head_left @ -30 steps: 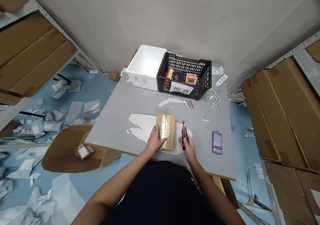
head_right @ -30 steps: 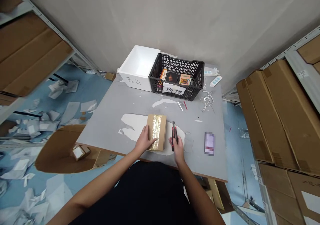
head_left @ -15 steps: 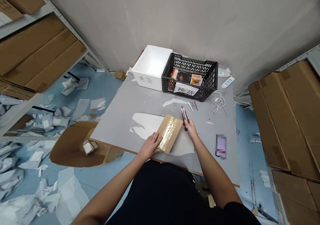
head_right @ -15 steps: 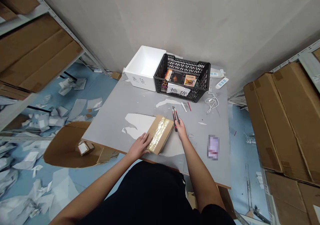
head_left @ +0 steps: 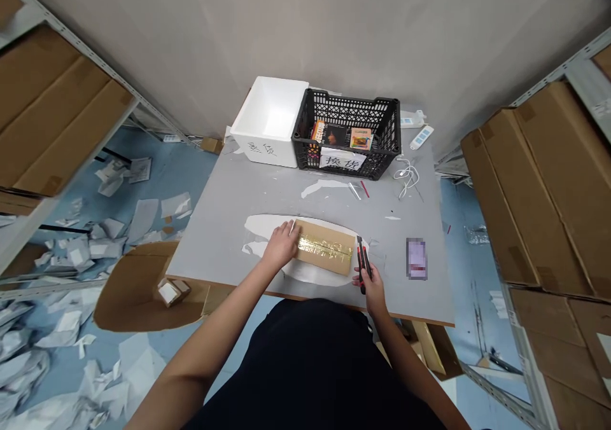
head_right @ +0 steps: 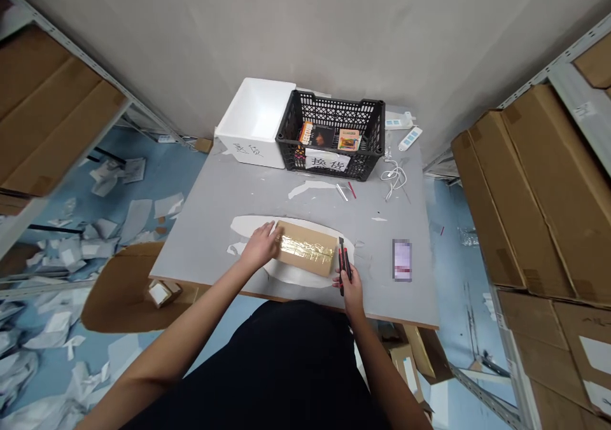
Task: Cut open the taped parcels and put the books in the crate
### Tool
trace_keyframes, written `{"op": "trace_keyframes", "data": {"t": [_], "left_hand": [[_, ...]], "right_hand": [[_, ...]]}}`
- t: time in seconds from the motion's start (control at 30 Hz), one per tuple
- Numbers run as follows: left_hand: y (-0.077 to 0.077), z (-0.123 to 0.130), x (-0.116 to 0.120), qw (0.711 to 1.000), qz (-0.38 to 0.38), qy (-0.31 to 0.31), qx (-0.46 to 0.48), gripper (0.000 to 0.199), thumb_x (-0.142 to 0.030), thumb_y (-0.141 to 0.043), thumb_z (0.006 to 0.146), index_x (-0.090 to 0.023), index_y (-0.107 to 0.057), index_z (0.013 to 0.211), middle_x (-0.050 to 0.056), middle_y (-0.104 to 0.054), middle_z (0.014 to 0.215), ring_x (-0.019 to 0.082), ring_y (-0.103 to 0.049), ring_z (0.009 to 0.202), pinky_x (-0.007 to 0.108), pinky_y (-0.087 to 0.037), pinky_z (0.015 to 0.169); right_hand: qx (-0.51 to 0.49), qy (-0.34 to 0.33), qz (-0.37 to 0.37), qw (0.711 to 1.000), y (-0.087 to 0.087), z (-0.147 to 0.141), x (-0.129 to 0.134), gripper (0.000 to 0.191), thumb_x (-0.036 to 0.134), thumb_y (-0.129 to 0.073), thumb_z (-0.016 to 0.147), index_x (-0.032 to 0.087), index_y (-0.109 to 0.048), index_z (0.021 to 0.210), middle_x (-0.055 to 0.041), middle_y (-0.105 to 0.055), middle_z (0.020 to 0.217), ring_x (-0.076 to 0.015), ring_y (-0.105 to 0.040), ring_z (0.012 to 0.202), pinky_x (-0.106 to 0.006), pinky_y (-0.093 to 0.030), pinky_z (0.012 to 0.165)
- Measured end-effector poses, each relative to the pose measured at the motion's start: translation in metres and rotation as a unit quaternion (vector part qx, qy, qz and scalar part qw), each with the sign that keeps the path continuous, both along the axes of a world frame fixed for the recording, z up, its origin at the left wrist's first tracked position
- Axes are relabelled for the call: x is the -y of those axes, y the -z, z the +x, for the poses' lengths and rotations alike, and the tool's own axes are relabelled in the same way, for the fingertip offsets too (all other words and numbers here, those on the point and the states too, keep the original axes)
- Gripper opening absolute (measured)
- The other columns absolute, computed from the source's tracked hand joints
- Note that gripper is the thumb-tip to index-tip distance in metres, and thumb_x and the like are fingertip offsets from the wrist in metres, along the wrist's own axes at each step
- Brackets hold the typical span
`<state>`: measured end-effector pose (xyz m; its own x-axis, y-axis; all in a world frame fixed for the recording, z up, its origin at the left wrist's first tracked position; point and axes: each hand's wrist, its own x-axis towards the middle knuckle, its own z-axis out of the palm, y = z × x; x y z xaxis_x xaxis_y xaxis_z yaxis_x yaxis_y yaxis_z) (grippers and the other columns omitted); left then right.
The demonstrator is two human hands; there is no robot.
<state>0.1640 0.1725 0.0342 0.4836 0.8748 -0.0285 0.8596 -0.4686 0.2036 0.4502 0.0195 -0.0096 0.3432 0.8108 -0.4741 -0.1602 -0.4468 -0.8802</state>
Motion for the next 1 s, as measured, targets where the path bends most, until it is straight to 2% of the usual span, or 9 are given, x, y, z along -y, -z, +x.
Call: {"op": "trace_keyframes", "data": {"t": [0.07, 0.13, 0.2, 0.43, 0.73, 1.0], "left_hand": [[-0.003, 0.014, 0.009, 0.997, -0.002, 0.069, 0.018, 0.059, -0.036, -0.053, 0.089, -0.022, -0.039, 0.144, 0.014, -0.035, 0.153, 0.033, -0.027, 0.143, 0.052, -0.023, 0.113], [0.0, 0.023, 0.017, 0.989, -0.025, 0.141, 0.022, 0.071, -0.049, -0.059, 0.085, -0.025, -0.035, 0.147, 0.012, -0.029, 0.156, 0.032, -0.02, 0.145, 0.053, -0.016, 0.116], [0.006, 0.027, 0.023, 0.984, -0.037, 0.174, 0.012, 0.08, -0.055, -0.063, 0.081, -0.025, -0.032, 0.148, 0.012, -0.026, 0.157, 0.033, -0.018, 0.146, 0.054, -0.012, 0.116], [0.025, 0.025, 0.026, 0.983, 0.004, 0.181, 0.007, 0.083, -0.062, -0.059, 0.08, -0.021, -0.034, 0.148, 0.016, -0.03, 0.155, 0.035, -0.022, 0.144, 0.059, -0.005, 0.116], [0.029, 0.027, 0.031, 0.985, 0.031, 0.167, -0.001, 0.082, -0.067, -0.052, 0.082, -0.018, -0.037, 0.146, 0.016, -0.034, 0.153, 0.035, -0.025, 0.143, 0.059, -0.008, 0.116], [0.034, 0.026, 0.033, 0.986, 0.03, 0.162, 0.016, 0.081, -0.066, -0.053, 0.082, -0.018, -0.038, 0.146, 0.017, -0.034, 0.153, 0.035, -0.025, 0.143, 0.058, -0.011, 0.116]], "right_hand": [[-0.003, -0.016, -0.011, 1.0, -0.006, 0.011, 0.002, 0.085, 0.067, -0.06, 0.074, 0.02, -0.038, 0.14, -0.0091, -0.067, 0.101, -0.0149, -0.06, 0.06, -0.029, -0.05, 0.049], [-0.001, -0.045, -0.024, 0.999, -0.013, 0.022, 0.004, 0.088, 0.066, -0.061, 0.075, 0.021, -0.033, 0.145, -0.0077, -0.068, 0.097, -0.0127, -0.055, 0.053, -0.025, -0.045, 0.041], [-0.002, -0.069, -0.035, 0.997, -0.018, 0.03, 0.006, 0.088, 0.063, -0.061, 0.076, 0.022, -0.031, 0.148, -0.0063, -0.068, 0.093, -0.0113, -0.053, 0.049, -0.024, -0.041, 0.037], [-0.026, -0.096, -0.041, 0.994, -0.025, 0.039, 0.017, 0.083, 0.055, -0.061, 0.078, 0.02, -0.033, 0.148, -0.0037, -0.066, 0.087, -0.0091, -0.05, 0.045, -0.021, -0.037, 0.034], [-0.006, -0.119, -0.054, 0.991, -0.023, 0.039, 0.023, 0.07, 0.048, -0.056, 0.083, 0.023, -0.038, 0.146, 0.0015, -0.061, 0.077, -0.0066, -0.046, 0.042, -0.019, -0.036, 0.036], [-0.016, -0.135, -0.075, 0.988, -0.028, 0.037, 0.026, 0.072, 0.046, -0.055, 0.083, 0.024, -0.033, 0.149, 0.0036, -0.058, 0.072, -0.0063, -0.044, 0.039, -0.017, -0.031, 0.032]]}}
